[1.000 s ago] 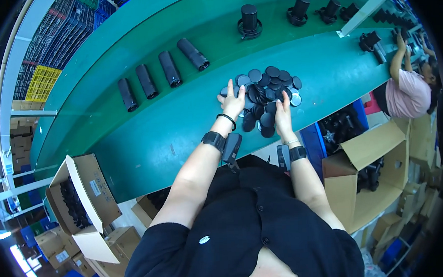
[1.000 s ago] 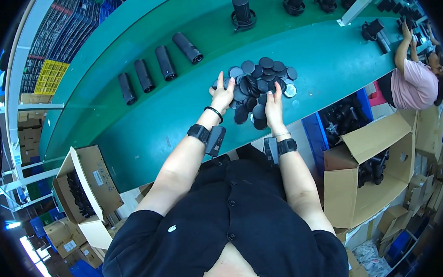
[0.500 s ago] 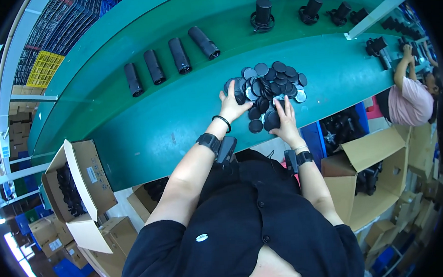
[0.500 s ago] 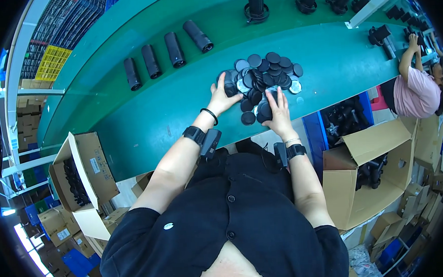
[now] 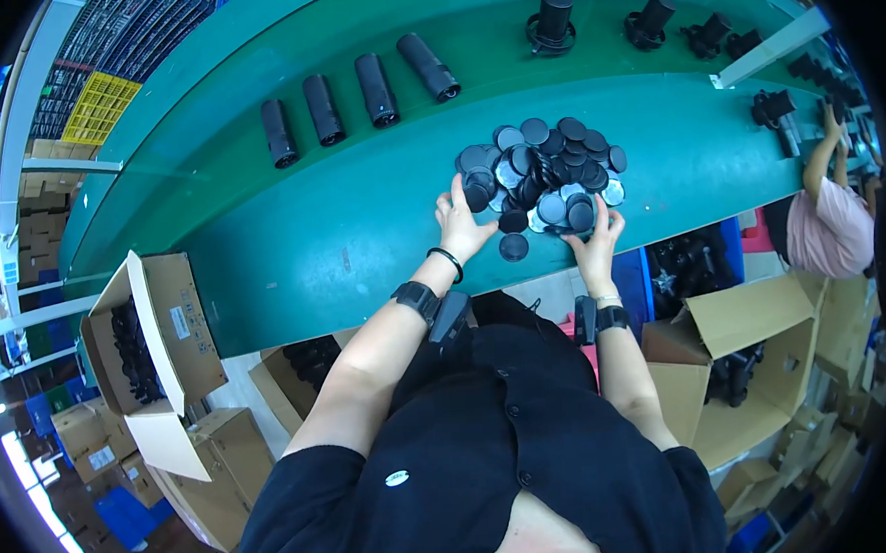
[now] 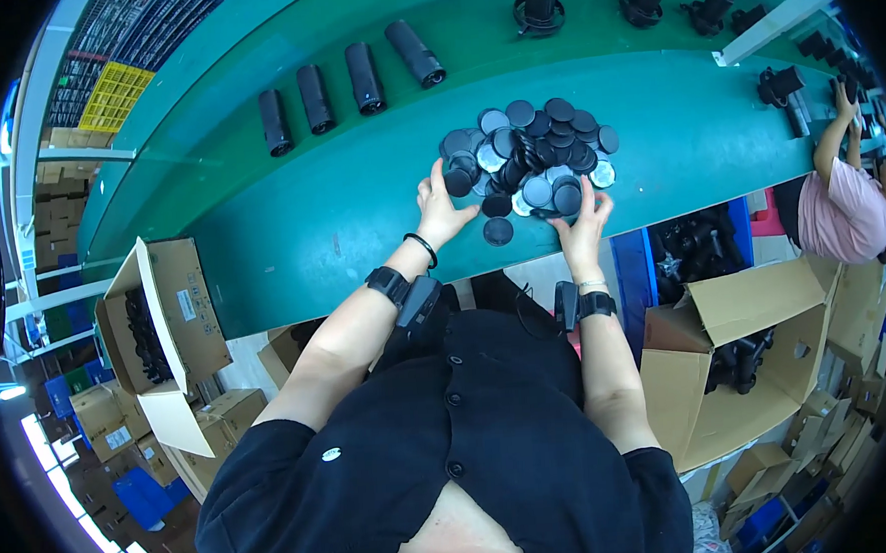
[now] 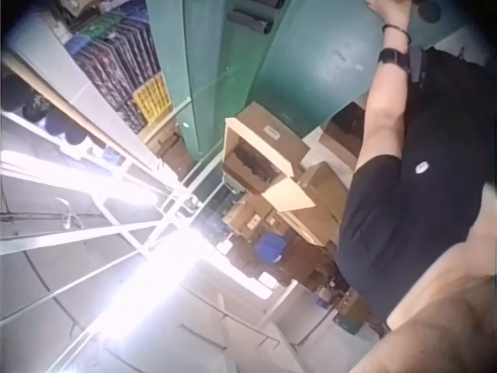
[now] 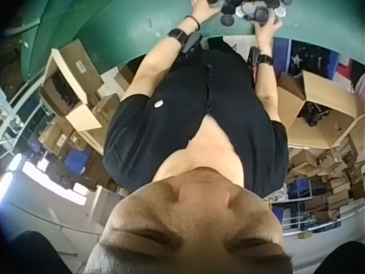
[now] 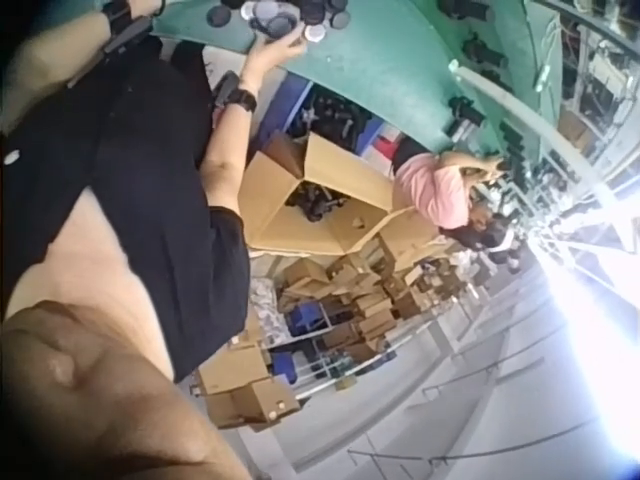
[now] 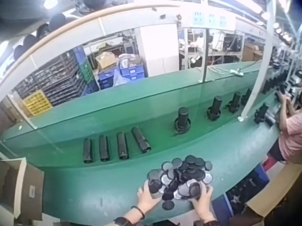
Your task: The person fits caps onto black cylinders by hand, places them on a table, and then retrieves more cylinders from a box. After carrying the cylinders back to the workbench, they continue fitting caps onto the remaining cylinders.
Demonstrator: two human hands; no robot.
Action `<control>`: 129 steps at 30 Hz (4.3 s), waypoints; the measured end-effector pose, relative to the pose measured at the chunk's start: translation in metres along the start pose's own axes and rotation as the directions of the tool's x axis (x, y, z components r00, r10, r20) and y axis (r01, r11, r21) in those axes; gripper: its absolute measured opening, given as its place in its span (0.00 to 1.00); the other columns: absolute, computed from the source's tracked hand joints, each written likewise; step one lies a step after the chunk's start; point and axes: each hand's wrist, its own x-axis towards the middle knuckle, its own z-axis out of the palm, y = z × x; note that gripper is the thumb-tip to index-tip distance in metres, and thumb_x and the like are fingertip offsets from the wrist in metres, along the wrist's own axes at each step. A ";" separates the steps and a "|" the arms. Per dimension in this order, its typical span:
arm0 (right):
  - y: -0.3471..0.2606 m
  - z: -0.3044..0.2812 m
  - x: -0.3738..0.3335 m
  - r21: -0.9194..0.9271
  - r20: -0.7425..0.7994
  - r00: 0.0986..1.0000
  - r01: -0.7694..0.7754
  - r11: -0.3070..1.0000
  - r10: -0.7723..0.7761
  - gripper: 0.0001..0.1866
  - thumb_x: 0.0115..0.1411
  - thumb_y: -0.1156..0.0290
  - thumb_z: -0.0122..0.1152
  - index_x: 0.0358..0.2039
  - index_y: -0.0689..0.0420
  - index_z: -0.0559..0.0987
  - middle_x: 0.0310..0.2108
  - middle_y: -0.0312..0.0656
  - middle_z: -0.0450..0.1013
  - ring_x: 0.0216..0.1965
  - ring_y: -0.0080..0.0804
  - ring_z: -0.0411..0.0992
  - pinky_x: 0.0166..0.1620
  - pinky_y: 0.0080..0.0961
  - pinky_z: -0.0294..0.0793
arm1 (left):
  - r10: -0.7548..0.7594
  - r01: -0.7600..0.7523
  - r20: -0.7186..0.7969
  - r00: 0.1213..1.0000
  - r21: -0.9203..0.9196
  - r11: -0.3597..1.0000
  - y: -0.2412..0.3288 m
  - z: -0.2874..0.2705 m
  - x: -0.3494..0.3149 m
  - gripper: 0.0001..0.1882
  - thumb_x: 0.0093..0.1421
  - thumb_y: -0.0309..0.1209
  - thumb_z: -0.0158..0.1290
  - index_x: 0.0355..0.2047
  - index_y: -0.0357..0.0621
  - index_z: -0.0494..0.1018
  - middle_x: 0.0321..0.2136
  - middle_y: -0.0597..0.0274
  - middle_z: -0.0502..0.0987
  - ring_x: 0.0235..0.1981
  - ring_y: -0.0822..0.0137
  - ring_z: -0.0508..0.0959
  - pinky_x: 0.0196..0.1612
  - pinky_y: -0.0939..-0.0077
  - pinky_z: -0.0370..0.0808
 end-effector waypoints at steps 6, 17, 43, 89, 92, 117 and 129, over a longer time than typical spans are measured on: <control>0.002 0.004 0.010 0.223 -0.028 0.993 -0.103 0.969 0.112 0.30 0.48 0.82 0.66 0.52 0.58 0.66 0.39 0.44 0.63 0.28 0.24 0.67 0.33 0.20 0.72 | 0.067 -0.069 -0.028 0.997 -0.070 0.995 -0.016 0.001 -0.003 0.55 0.41 0.30 0.64 0.65 0.41 0.42 0.55 0.36 0.58 0.56 0.42 0.61 0.59 0.56 0.60; -0.015 0.005 -0.026 0.068 0.205 0.977 0.042 0.997 -0.055 0.20 0.45 0.74 0.71 0.35 0.59 0.69 0.29 0.38 0.63 0.26 0.29 0.61 0.31 0.24 0.66 | 0.037 -0.063 -0.081 0.996 -0.348 0.935 -0.079 -0.037 -0.040 0.26 0.52 0.28 0.59 0.52 0.40 0.66 0.40 0.55 0.74 0.40 0.67 0.74 0.38 0.74 0.74; -0.324 0.237 -0.377 0.451 0.852 -0.230 0.778 0.437 -0.470 0.14 0.56 0.73 0.60 0.43 0.60 0.75 0.39 0.51 0.74 0.39 0.43 0.75 0.42 0.32 0.74 | -0.981 0.384 -0.077 0.177 -0.913 0.141 -0.499 0.053 -0.644 0.11 0.49 0.31 0.55 0.30 0.37 0.77 0.29 0.48 0.80 0.34 0.56 0.80 0.39 0.68 0.76; -0.118 0.888 -0.511 0.287 0.957 -0.262 0.792 0.539 -0.125 0.41 0.53 0.59 0.65 0.62 0.59 0.57 0.54 0.48 0.66 0.52 0.38 0.66 0.53 0.30 0.66 | -0.862 -0.174 0.475 -0.175 -0.877 -0.448 -0.879 0.175 -0.321 0.61 0.41 0.56 0.65 0.65 0.39 0.44 0.59 0.34 0.50 0.61 0.42 0.54 0.62 0.56 0.56; -0.132 0.865 -0.530 0.206 0.958 -0.286 0.764 0.612 0.034 0.43 0.51 0.57 0.67 0.62 0.58 0.58 0.54 0.48 0.65 0.54 0.37 0.64 0.55 0.29 0.64 | -0.868 -0.160 0.475 -0.142 -0.877 -0.454 -0.881 0.188 -0.333 0.61 0.41 0.55 0.65 0.65 0.40 0.42 0.60 0.35 0.48 0.62 0.42 0.53 0.63 0.58 0.56; -0.158 0.864 -0.546 -0.388 0.815 -0.242 0.448 0.805 0.527 0.36 0.44 0.52 0.71 0.51 0.58 0.71 0.43 0.39 0.72 0.47 0.34 0.68 0.53 0.31 0.65 | -0.821 -0.620 0.187 0.539 -0.572 -0.537 -0.888 0.210 -0.375 0.36 0.52 0.38 0.63 0.59 0.43 0.60 0.56 0.57 0.65 0.60 0.61 0.61 0.62 0.62 0.56; -0.129 0.876 -0.532 -0.161 0.740 -0.524 0.472 0.867 0.423 0.47 0.48 0.50 0.68 0.64 0.55 0.58 0.57 0.42 0.64 0.56 0.31 0.62 0.59 0.32 0.60 | -0.815 -0.683 0.060 0.576 -0.512 -0.521 -0.877 0.235 -0.366 0.38 0.49 0.33 0.65 0.58 0.45 0.60 0.53 0.59 0.69 0.55 0.60 0.68 0.60 0.58 0.63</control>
